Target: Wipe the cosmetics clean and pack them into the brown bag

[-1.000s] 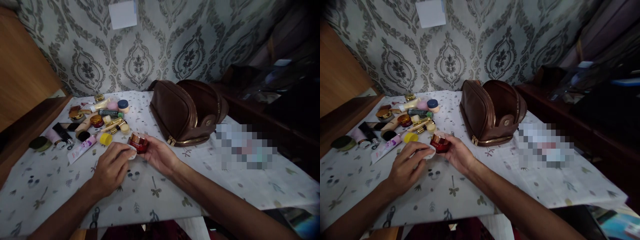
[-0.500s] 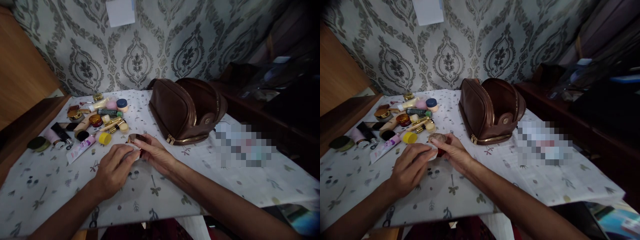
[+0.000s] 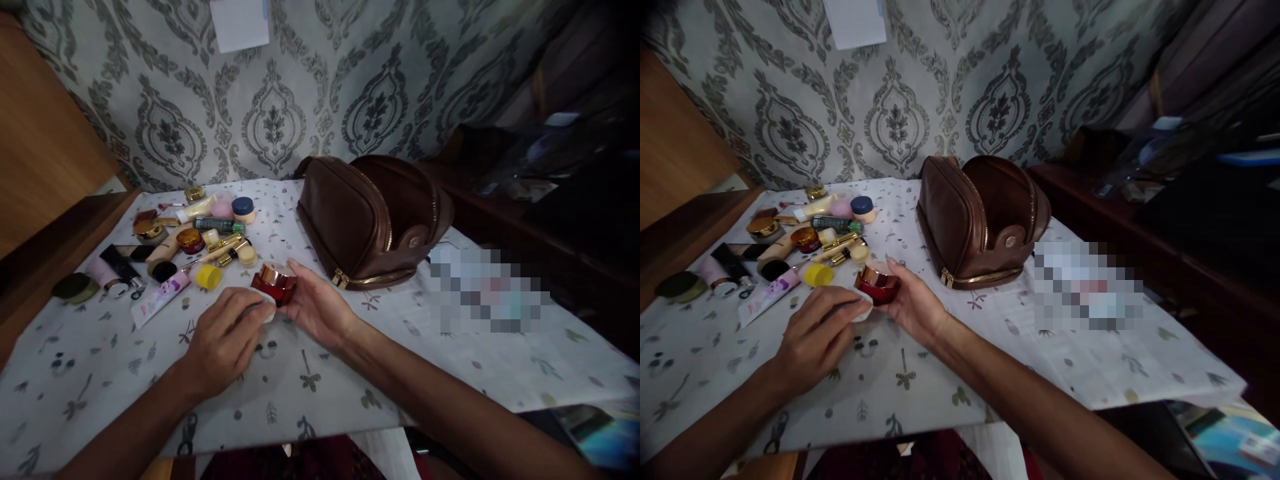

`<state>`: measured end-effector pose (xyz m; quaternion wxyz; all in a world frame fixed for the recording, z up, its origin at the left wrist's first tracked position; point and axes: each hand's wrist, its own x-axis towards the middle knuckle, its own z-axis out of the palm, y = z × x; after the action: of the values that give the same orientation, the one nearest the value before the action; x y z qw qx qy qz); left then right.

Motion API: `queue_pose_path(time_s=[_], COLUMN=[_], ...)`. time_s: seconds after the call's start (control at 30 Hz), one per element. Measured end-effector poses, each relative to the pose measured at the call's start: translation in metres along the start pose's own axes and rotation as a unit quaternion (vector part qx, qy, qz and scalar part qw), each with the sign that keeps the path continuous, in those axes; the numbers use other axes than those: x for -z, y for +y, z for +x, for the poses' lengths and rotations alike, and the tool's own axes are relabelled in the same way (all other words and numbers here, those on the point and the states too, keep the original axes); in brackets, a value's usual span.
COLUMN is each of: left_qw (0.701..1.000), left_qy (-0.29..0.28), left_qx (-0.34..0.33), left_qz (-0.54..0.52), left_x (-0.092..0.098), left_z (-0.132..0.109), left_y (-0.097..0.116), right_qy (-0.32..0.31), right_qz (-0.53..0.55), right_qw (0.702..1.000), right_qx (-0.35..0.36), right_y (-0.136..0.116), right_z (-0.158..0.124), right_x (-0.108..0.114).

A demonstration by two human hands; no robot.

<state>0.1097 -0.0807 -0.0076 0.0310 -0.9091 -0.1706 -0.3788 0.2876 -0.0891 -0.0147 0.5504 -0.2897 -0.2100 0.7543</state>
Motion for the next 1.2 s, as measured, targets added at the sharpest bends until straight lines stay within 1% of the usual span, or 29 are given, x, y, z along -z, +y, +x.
queue_pose_path(time_s=[0.07,0.13,0.23,0.47,0.67,0.77,0.83,0.9,1.0,1.07,1.2], left_qw=[1.0,0.998,0.998,0.999,0.995,0.994,0.995,0.996,0.999,1.0,0.995], left_qy=[0.014,0.031,0.041,0.038,0.001,-0.014,-0.012,-0.005,0.009,0.022,0.06], left_qx=[0.023,0.044,0.053,0.011,-0.075,-0.086,-0.084,-0.074,-0.03,0.005,0.063], left_qz=[-0.01,-0.017,-0.02,0.008,0.067,0.064,0.057,0.047,0.013,-0.013,-0.057], left_x=[0.001,0.001,0.001,-0.001,-0.006,-0.008,-0.007,-0.005,-0.002,-0.001,0.002], left_z=[-0.002,-0.003,-0.003,0.001,-0.002,-0.004,-0.003,-0.001,0.001,0.0,-0.002], left_y=[-0.004,-0.006,-0.007,0.001,0.005,0.006,0.006,0.005,0.002,-0.001,-0.004], right_qy=[-0.011,-0.017,-0.02,-0.009,0.033,0.036,0.034,0.031,0.015,0.0,-0.015], right_qz=[0.004,-0.002,-0.021,-0.051,-0.066,-0.048,-0.03,-0.016,-0.009,-0.016,-0.043], right_qw=[1.0,1.0,1.0,0.998,0.997,0.997,0.998,0.999,1.0,1.0,0.999], right_qx=[-0.011,-0.007,0.008,0.021,0.029,0.04,0.041,0.018,-0.022,-0.021,0.01], right_y=[0.0,0.001,0.002,0.004,0.008,0.009,0.008,0.006,0.005,0.005,0.004], right_z=[0.0,-0.001,-0.003,-0.003,0.0,0.001,0.002,0.002,0.002,0.002,0.0], right_x=[0.001,0.001,-0.001,-0.004,-0.002,-0.002,-0.001,0.0,0.002,0.002,0.002])
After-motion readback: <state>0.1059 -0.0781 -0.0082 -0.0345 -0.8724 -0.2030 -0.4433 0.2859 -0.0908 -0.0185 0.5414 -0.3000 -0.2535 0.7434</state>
